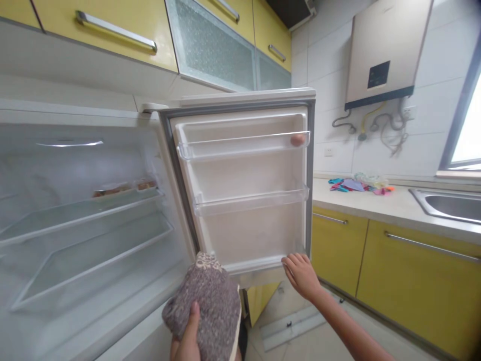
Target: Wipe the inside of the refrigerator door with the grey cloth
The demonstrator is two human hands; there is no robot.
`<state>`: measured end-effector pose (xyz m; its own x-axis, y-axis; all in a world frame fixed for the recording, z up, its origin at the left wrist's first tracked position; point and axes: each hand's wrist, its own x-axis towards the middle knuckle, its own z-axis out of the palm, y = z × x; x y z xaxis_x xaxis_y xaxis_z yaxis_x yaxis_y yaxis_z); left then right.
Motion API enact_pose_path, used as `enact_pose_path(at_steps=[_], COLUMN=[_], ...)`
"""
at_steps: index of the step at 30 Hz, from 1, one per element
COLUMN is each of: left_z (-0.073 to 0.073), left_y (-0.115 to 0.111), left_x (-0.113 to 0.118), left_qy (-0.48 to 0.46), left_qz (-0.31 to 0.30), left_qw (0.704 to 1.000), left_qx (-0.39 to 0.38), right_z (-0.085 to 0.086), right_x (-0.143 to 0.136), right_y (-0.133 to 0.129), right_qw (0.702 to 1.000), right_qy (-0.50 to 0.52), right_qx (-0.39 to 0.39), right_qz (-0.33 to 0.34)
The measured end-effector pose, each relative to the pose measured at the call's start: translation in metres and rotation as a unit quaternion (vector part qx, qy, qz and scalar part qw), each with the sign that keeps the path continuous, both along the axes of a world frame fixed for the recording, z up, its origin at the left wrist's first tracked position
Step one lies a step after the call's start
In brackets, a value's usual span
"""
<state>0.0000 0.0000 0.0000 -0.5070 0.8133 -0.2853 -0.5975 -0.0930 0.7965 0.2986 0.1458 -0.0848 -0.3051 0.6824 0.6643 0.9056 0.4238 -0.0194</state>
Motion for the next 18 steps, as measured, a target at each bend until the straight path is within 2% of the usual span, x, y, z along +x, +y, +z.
enact_pose_path(at_steps=[2, 3, 4, 5, 6, 7, 9, 10, 11, 12, 14, 18], left_z=[0.002, 0.002, 0.003, 0.002, 0.001, -0.002, -0.011, -0.017, -0.025, -0.032, -0.045, -0.054], left_y=[0.022, 0.032, 0.041, 0.050, 0.058, 0.065, 0.078, 0.084, 0.089, 0.093, 0.100, 0.106], left_x=[0.001, 0.001, 0.000, 0.000, 0.000, 0.001, 0.007, 0.011, 0.016, 0.021, 0.029, 0.031], left_qy=[0.106, 0.191, 0.297, 0.412, 0.528, 0.633, 0.785, 0.831, 0.861, 0.880, 0.897, 0.904], left_qz=[0.003, 0.007, 0.007, 0.002, -0.012, -0.034, -0.081, -0.100, -0.109, -0.114, -0.112, -0.107], left_qw=[0.994, 0.981, 0.954, 0.906, 0.836, 0.749, 0.579, 0.515, 0.472, 0.444, 0.418, 0.408], left_qx=[-0.002, 0.016, 0.050, 0.098, 0.149, 0.190, 0.207, 0.186, 0.156, 0.127, 0.087, 0.063], right_z=[0.000, 0.001, 0.002, 0.003, 0.004, 0.005, 0.007, 0.008, 0.008, 0.008, 0.010, 0.017], right_x=[0.001, 0.003, 0.004, 0.005, 0.007, 0.008, 0.011, 0.011, 0.011, 0.012, 0.012, 0.018], right_y=[0.004, 0.006, 0.007, 0.008, 0.009, 0.010, 0.010, 0.010, 0.009, 0.008, 0.006, 0.005], right_qw=[1.000, 1.000, 1.000, 1.000, 0.999, 0.998, 0.997, 0.996, 0.996, 0.996, 0.995, 0.991], right_qy=[0.000, -0.001, -0.001, 0.000, 0.002, 0.003, 0.001, -0.002, -0.006, -0.010, -0.020, -0.034], right_qx=[-0.001, -0.006, -0.016, -0.028, -0.041, -0.055, -0.075, -0.081, -0.085, -0.088, -0.095, -0.124], right_qz=[-0.003, 0.000, 0.005, 0.011, 0.016, 0.021, 0.024, 0.023, 0.022, 0.020, 0.017, 0.029])
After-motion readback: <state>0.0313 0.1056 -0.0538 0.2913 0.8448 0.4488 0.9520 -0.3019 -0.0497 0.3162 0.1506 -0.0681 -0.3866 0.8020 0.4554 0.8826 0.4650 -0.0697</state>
